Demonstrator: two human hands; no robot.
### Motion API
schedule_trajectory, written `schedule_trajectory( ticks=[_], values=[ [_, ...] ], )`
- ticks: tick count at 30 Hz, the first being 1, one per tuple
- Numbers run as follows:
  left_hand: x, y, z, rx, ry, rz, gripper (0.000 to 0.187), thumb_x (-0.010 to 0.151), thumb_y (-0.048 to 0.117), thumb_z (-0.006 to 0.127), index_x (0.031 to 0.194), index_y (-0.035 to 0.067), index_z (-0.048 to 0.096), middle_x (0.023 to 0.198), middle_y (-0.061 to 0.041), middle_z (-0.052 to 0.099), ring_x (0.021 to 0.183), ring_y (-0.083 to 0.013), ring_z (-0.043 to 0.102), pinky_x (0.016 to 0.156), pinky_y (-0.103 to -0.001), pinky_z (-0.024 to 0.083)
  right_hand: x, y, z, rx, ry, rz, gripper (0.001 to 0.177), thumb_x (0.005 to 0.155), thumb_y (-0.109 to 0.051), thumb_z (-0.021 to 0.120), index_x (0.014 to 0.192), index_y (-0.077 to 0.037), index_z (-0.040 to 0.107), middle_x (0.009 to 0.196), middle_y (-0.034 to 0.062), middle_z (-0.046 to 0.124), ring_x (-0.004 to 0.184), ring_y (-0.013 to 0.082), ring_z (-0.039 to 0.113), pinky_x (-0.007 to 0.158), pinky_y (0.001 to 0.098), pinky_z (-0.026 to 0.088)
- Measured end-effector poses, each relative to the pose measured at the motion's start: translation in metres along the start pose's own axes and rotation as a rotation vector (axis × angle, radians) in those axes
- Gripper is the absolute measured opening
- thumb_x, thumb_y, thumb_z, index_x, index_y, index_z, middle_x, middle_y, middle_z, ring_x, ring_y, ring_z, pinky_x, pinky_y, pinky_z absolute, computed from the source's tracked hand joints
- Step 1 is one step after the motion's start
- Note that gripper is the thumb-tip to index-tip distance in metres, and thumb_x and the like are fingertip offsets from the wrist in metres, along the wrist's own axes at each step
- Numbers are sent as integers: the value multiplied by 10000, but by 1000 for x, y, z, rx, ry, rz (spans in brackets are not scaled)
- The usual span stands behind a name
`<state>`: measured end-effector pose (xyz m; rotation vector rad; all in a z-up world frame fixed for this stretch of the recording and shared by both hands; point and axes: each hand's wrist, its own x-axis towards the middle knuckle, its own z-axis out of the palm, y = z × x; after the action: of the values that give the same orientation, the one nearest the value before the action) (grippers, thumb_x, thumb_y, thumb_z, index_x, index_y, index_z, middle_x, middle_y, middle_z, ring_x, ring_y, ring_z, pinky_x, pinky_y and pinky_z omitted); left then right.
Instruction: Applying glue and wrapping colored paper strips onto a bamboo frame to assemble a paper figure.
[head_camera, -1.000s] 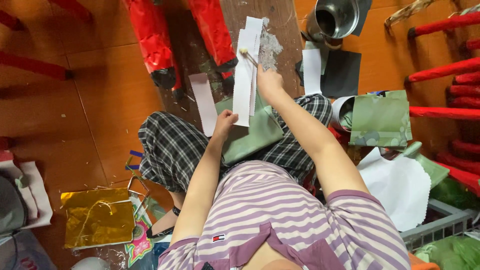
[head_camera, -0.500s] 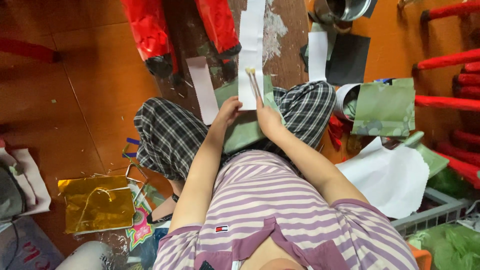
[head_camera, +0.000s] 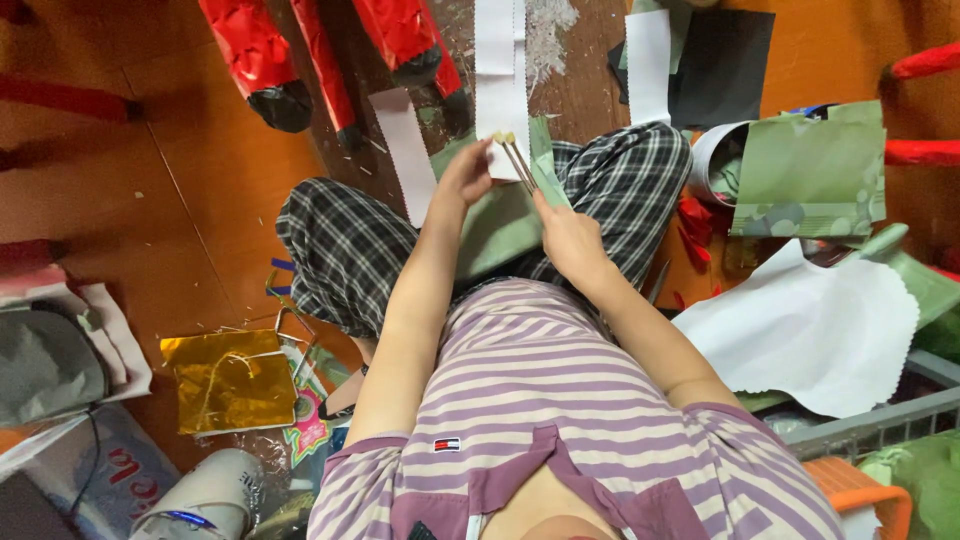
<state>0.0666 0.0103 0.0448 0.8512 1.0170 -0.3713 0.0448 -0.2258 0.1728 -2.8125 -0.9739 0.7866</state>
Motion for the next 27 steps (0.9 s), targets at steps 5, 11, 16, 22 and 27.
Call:
schedule_trajectory(
  ticks=[5,11,16,22,27],
  values=[
    [110,11,-10,-543,-338,85,381,909,210,755,1164,-52,647,1122,-189,664,1004,-383,728,870,-559,635,-53,-12,-30,-19,358,-97,664,917,-214,548,1566,-322,454,864,23,668,610,268,724,568,425,606],
    [7,52,33,-596,-443,152,288,997,204,635,1163,-29,672,1148,-199,708,1086,-428,715,925,-702,577,-53,32,-65,15,387,-34,599,962,-167,549,1540,-323,516,816,46,684,635,301,720,547,418,588],
    [-14,54,45,-586,-492,291,280,1051,245,570,1236,60,668,1214,-186,699,1118,-419,705,961,-711,553,-58,25,-88,505,340,44,533,1073,-136,430,1602,-200,417,861,146,706,657,340,681,607,431,561],
    [-6,63,43,-511,-528,414,226,1079,307,531,1213,175,655,1252,-131,703,1145,-349,709,996,-648,555,-58,17,-78,641,204,121,437,1042,-175,432,1477,-179,467,867,186,723,871,445,708,766,559,536],
    [-4,61,45,-527,-521,428,255,1073,311,538,1263,179,644,1261,-137,702,1138,-369,717,973,-670,563,-46,29,-52,664,500,112,346,1031,-58,501,1374,-60,546,1181,297,674,1088,483,662,912,544,545]
  ],
)
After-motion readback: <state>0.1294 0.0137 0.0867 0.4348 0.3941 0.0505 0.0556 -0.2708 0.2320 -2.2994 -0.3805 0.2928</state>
